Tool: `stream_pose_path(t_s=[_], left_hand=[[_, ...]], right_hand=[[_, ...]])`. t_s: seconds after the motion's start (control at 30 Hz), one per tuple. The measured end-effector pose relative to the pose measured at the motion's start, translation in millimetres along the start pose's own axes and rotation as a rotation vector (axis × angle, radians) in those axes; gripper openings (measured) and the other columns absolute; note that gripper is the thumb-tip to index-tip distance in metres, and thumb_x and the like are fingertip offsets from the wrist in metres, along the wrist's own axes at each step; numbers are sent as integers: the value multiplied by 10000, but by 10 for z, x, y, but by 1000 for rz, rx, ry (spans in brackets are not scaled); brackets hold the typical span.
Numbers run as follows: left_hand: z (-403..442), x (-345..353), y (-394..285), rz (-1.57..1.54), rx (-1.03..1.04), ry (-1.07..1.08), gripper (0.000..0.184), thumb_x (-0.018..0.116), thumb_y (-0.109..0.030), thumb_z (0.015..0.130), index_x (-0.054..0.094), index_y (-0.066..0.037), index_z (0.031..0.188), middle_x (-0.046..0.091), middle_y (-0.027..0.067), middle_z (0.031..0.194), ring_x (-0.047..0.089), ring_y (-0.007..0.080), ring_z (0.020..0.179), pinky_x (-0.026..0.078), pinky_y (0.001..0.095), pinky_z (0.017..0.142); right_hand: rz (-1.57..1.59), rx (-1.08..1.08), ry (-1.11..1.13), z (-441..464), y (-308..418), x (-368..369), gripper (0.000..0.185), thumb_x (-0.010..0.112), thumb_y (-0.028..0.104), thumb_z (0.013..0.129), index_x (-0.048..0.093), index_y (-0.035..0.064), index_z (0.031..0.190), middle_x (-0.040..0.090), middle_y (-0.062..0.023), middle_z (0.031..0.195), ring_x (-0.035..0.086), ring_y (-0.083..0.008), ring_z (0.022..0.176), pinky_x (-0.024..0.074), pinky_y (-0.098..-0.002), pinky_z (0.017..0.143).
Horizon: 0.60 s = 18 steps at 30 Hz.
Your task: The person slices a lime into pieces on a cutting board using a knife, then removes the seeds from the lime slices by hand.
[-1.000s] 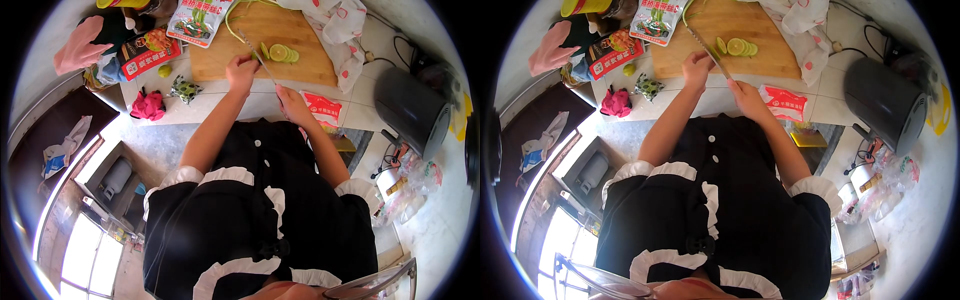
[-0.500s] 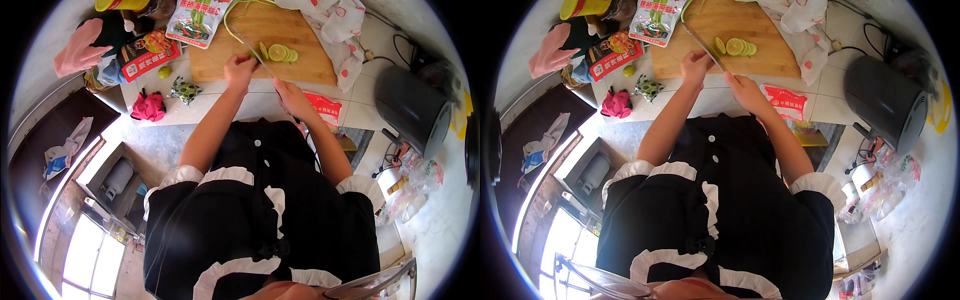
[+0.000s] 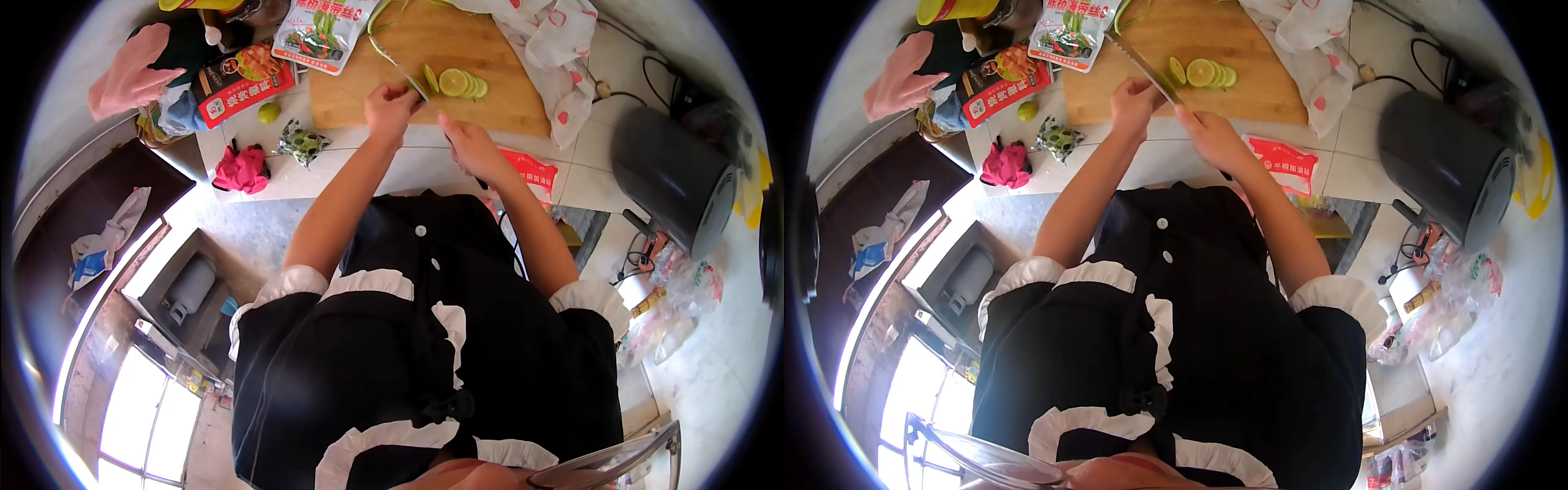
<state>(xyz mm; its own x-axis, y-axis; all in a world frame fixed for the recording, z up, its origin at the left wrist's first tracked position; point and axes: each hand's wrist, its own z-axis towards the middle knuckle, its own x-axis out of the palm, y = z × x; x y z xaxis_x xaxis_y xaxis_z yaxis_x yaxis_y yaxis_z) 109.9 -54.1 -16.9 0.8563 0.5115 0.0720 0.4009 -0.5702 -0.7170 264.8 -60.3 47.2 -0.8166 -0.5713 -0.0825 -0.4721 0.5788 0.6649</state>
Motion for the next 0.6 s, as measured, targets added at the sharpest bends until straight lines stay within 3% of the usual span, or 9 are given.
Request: stream_pose_path(t_s=[0.03, 0.23, 0.33, 0.43, 0.53, 0.6], left_hand=[[18, 12, 3, 26, 23, -9, 123, 624, 47, 766, 526, 78, 834, 559, 130, 853, 623, 217, 780, 589, 309, 721], [20, 10, -14, -22, -17, -22, 134, 630, 52, 761, 526, 83, 840, 557, 135, 869, 621, 223, 775, 589, 307, 716], [32, -10, -19, -23, -19, -4, 132, 625, 56, 768, 526, 87, 849, 560, 140, 881, 621, 228, 788, 591, 305, 715], [55, -29, -23, -40, -18, 15, 128, 618, 53, 779, 526, 93, 858, 565, 147, 892, 622, 231, 807, 591, 304, 717], [86, -22, 7, -33, -20, 11, 128, 618, 49, 781, 529, 95, 862, 568, 149, 900, 626, 232, 804, 589, 299, 720], [65, -15, 1, -22, -38, -1, 123, 617, 49, 781, 532, 95, 858, 572, 148, 898, 629, 231, 797, 589, 298, 719]], right_hand=[[16, -18, -1, -1, -67, -6, 524, 373, 528, 932, 480, 54, 736, 430, -19, 523, 412, -102, 403, 326, -257, 373], [-70, -180, -108, -71, -342, 68, 529, 365, 523, 935, 463, 66, 690, 414, -1, 523, 399, -99, 425, 327, -264, 395], [22, 57, 21, 37, -3, 4, 608, 396, 529, 914, 588, -42, 825, 532, -99, 643, 500, -172, 607, 413, -320, 576], [-7, 71, 30, 67, 51, -32, 604, 400, 529, 913, 594, -38, 841, 524, -83, 647, 487, -150, 593, 406, -305, 556], [81, 33, 4, -133, -154, -48, 528, 382, 519, 933, 451, 69, 665, 412, 0, 520, 376, -94, 410, 322, -261, 385], [-1, -72, -87, -177, -310, 13, 535, 382, 526, 930, 447, 68, 661, 414, -1, 517, 378, -93, 399, 321, -258, 377]])
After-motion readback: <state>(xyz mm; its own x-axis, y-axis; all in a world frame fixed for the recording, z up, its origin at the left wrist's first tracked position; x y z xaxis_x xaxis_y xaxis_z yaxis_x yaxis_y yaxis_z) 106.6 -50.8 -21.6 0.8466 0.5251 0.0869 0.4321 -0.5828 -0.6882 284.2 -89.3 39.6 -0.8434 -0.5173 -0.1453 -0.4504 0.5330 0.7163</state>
